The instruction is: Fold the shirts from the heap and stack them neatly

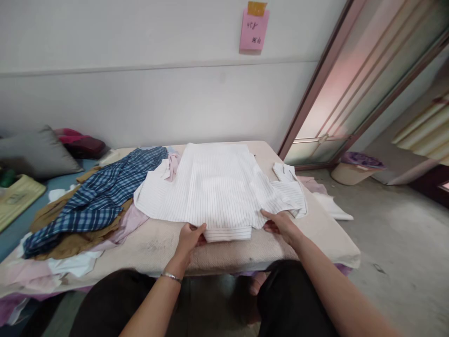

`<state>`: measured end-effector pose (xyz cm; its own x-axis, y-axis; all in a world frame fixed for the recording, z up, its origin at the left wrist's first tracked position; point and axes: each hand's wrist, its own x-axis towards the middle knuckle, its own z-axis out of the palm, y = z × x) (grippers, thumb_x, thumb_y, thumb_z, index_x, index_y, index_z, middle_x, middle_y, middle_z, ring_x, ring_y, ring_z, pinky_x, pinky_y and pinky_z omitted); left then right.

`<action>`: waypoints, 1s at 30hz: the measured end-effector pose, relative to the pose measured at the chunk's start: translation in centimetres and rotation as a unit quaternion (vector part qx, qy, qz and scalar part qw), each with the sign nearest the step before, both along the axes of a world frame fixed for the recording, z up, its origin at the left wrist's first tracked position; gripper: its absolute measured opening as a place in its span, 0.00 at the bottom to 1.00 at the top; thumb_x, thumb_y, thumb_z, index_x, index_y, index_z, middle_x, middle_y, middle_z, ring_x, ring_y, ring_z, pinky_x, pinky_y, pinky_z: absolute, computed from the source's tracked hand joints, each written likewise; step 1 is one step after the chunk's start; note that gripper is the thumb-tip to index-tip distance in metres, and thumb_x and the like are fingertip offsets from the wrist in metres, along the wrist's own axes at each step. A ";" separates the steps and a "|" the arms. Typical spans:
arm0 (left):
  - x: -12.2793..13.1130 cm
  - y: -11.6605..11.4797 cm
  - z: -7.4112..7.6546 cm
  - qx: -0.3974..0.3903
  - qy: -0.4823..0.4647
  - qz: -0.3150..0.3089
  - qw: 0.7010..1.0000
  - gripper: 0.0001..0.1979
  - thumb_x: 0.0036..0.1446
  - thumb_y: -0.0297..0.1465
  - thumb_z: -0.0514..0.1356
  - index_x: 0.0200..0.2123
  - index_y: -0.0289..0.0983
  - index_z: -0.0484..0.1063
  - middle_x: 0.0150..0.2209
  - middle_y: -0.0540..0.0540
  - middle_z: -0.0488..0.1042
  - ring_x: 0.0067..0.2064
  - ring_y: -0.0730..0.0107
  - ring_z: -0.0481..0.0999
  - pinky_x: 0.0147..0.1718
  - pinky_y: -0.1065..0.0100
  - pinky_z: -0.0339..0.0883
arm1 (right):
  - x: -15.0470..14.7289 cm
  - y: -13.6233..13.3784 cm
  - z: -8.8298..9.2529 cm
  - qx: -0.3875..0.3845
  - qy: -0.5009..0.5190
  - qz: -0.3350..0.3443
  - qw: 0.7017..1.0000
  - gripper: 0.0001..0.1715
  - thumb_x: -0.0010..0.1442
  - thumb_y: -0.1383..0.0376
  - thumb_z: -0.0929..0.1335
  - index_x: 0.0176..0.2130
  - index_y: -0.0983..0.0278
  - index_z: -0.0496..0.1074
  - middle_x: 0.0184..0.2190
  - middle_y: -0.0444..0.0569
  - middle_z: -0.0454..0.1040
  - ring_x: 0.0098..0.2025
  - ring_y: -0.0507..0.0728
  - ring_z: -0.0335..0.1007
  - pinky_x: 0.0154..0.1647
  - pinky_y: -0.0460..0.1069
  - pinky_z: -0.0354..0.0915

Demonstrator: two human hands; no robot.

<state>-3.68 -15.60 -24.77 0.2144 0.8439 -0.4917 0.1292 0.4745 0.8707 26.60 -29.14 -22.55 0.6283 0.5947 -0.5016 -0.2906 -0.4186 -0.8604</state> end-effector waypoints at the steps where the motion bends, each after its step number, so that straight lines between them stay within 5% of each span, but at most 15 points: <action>1: 0.1 -0.3 0.0 0.009 0.010 -0.011 1.000 0.21 0.49 0.38 0.72 0.39 0.35 0.68 0.37 0.40 0.78 0.32 0.62 0.80 0.28 0.63 0.75 | -1.0 0.2 -0.1 -0.003 0.005 0.020 1.000 0.19 0.49 0.61 0.79 0.28 0.67 0.69 0.22 0.52 0.76 0.23 0.54 0.73 0.20 0.44 0.67; 8: 0.8 -0.5 -0.1 0.046 0.075 -0.025 0.996 0.17 0.46 0.30 0.71 0.38 0.34 0.69 0.33 0.46 0.77 0.29 0.68 0.78 0.24 0.69 0.73 | -6.6 1.6 -1.1 -0.030 -0.090 0.066 0.993 0.15 0.46 0.65 0.76 0.22 0.64 0.67 0.14 0.43 0.67 0.18 0.51 0.63 0.16 0.44 0.57; 20: -1.3 -5.3 -1.1 0.001 0.068 -0.057 0.996 0.15 0.49 0.30 0.69 0.37 0.34 0.68 0.29 0.44 0.78 0.28 0.61 0.80 0.23 0.65 0.75 | -6.9 -2.4 -0.8 -0.090 -0.059 0.075 0.991 0.13 0.44 0.68 0.75 0.21 0.64 0.66 0.15 0.44 0.68 0.17 0.53 0.66 0.16 0.45 0.65; 23: -3.2 -2.5 -0.2 -0.029 0.039 0.002 0.999 0.15 0.54 0.34 0.69 0.39 0.32 0.69 0.31 0.40 0.79 0.29 0.59 0.80 0.25 0.63 0.75 | -6.2 -2.6 -0.7 -0.066 0.002 0.026 0.997 0.16 0.49 0.61 0.76 0.26 0.65 0.68 0.19 0.47 0.71 0.21 0.52 0.69 0.21 0.45 0.69; 26: -5.3 3.2 1.4 -0.010 -0.014 0.151 0.988 0.15 0.53 0.29 0.69 0.42 0.31 0.72 0.34 0.40 0.79 0.29 0.62 0.80 0.28 0.62 0.76 | -4.6 -1.9 -0.9 -0.039 0.049 -0.068 0.996 0.16 0.51 0.59 0.76 0.31 0.66 0.70 0.25 0.51 0.75 0.25 0.54 0.72 0.26 0.47 0.72; 30: -8.2 11.0 2.7 0.026 0.006 0.286 0.958 0.15 0.46 0.21 0.69 0.39 0.27 0.73 0.31 0.42 0.77 0.29 0.64 0.78 0.30 0.63 0.75 | -0.3 -1.2 -1.9 -0.076 -0.039 -0.134 0.987 0.14 0.51 0.58 0.75 0.33 0.63 0.70 0.28 0.52 0.76 0.29 0.60 0.75 0.26 0.51 0.71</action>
